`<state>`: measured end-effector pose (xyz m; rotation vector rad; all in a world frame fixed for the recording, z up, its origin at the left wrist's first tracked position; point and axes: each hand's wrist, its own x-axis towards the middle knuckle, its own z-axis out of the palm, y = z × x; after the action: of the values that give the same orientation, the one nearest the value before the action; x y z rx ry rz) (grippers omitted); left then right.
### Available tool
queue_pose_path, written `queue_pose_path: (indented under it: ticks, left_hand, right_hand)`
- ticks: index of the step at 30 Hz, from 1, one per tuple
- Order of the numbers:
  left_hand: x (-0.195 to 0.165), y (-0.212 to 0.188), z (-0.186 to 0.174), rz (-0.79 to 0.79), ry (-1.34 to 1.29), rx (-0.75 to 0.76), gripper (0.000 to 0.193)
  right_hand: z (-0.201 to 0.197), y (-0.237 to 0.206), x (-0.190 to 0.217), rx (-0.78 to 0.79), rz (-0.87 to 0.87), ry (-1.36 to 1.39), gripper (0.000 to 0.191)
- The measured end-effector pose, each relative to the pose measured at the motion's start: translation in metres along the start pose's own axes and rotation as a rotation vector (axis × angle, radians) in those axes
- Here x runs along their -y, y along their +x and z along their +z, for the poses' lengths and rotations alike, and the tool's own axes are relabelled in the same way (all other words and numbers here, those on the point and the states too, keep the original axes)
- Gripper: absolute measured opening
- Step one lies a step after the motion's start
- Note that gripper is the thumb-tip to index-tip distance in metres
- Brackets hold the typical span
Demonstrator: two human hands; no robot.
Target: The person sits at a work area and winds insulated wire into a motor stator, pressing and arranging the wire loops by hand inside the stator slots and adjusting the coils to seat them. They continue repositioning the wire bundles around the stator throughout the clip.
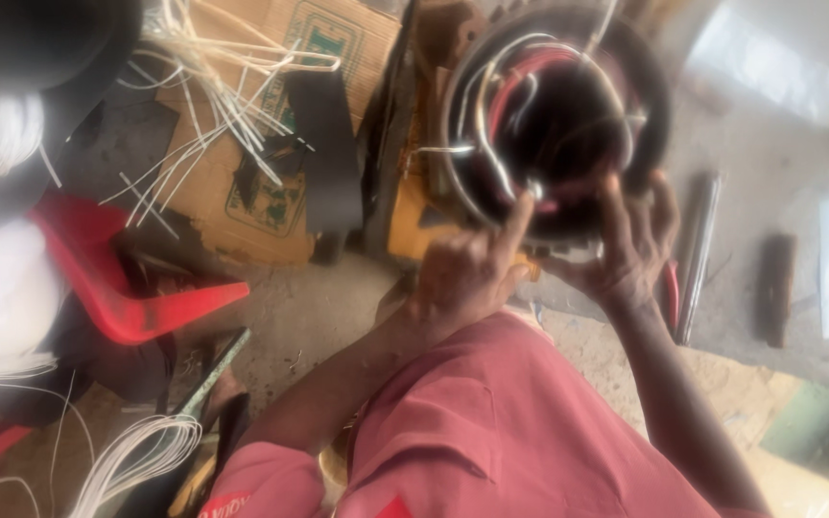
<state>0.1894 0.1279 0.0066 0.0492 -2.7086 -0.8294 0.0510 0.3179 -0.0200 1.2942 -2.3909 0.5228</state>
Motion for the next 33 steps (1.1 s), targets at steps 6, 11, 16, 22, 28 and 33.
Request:
queue_pose_path:
  ticks: [6,11,16,22,28,33]
  left_hand:
    - [0.007,-0.007,-0.007,-0.08,-0.201,-0.095,0.07]
    - [0.031,0.0,-0.018,-0.316,-0.097,0.077,0.084]
    - [0.037,0.021,-0.028,-0.416,-0.086,0.273,0.101]
    - [0.028,0.037,-0.049,-0.513,-0.044,0.514,0.101]
    - [0.043,0.096,-0.072,-0.258,0.138,0.016,0.045]
    - [0.061,0.189,-0.046,-0.315,0.392,0.217,0.108]
  right_hand:
    - [0.002,0.0,0.001,0.01,0.005,0.004,0.136]
    - [0.004,0.002,0.001,-0.017,-0.032,0.055,0.136]
    - [0.004,0.008,0.006,-0.012,-0.002,0.042,0.135]
    - [0.003,0.012,0.009,-0.034,-0.009,0.078,0.131]
    - [0.006,0.006,0.007,-0.042,0.045,0.034,0.123]
    - [0.009,0.001,0.006,-0.009,0.077,0.048,0.119]
